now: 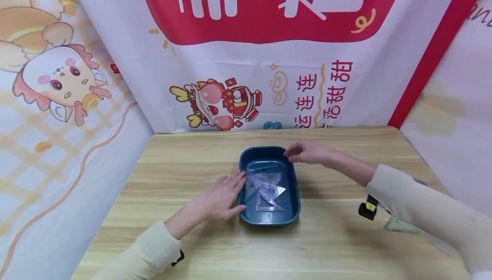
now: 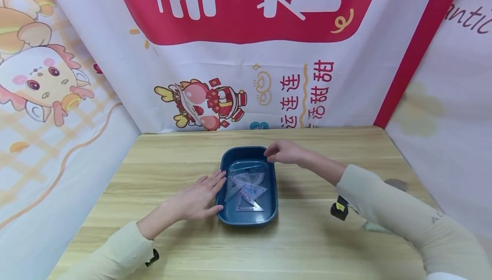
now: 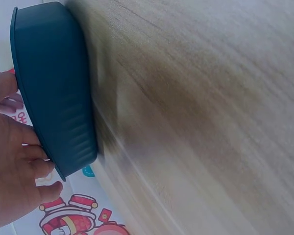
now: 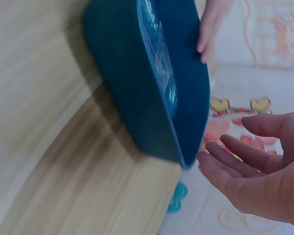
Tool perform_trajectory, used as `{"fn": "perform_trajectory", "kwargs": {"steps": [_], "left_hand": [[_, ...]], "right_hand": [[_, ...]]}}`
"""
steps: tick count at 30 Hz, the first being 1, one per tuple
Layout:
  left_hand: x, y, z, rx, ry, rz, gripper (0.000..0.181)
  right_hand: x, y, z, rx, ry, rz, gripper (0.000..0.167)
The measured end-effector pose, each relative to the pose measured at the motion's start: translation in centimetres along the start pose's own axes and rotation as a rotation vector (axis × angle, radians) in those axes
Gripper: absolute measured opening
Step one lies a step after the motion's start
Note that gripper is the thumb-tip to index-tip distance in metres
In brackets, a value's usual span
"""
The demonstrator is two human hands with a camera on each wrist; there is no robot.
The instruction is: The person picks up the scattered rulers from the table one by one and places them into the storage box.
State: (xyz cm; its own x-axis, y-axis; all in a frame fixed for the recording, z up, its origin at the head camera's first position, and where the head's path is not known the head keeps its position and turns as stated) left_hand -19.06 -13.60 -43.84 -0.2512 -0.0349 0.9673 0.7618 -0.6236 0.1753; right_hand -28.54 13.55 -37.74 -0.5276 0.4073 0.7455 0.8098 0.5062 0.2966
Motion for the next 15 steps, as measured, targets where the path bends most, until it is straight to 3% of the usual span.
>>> {"fn": "perform_trajectory", "kwargs": {"steps": [7,15], "left_hand": [[-0.1,-0.2,-0.3,0.004,-0.008,-0.004,0.084],[0.0,-0.3,-0.1,-0.004,-0.017,-0.008,0.084]], "right_hand": [[2.2,2.8,3.7,-0.044,0.022,0.016,0.042],[2.9,6.3,8.3,-0.037,0.023,0.038,0.047]]}}
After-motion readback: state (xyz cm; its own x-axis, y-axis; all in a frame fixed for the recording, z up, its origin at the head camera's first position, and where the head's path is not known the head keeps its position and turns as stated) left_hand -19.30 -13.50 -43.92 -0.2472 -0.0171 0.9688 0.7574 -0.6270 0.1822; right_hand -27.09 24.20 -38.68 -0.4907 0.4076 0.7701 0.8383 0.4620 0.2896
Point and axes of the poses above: each hand's wrist, its own y-axis away from the middle knuckle, its own x-axis out of the back of the hand, z = x × y, the point moved 4 cm from there along -y, towards the middle knuckle, and after that the axes turned 10 degrees about y, right-handed, at the moved point
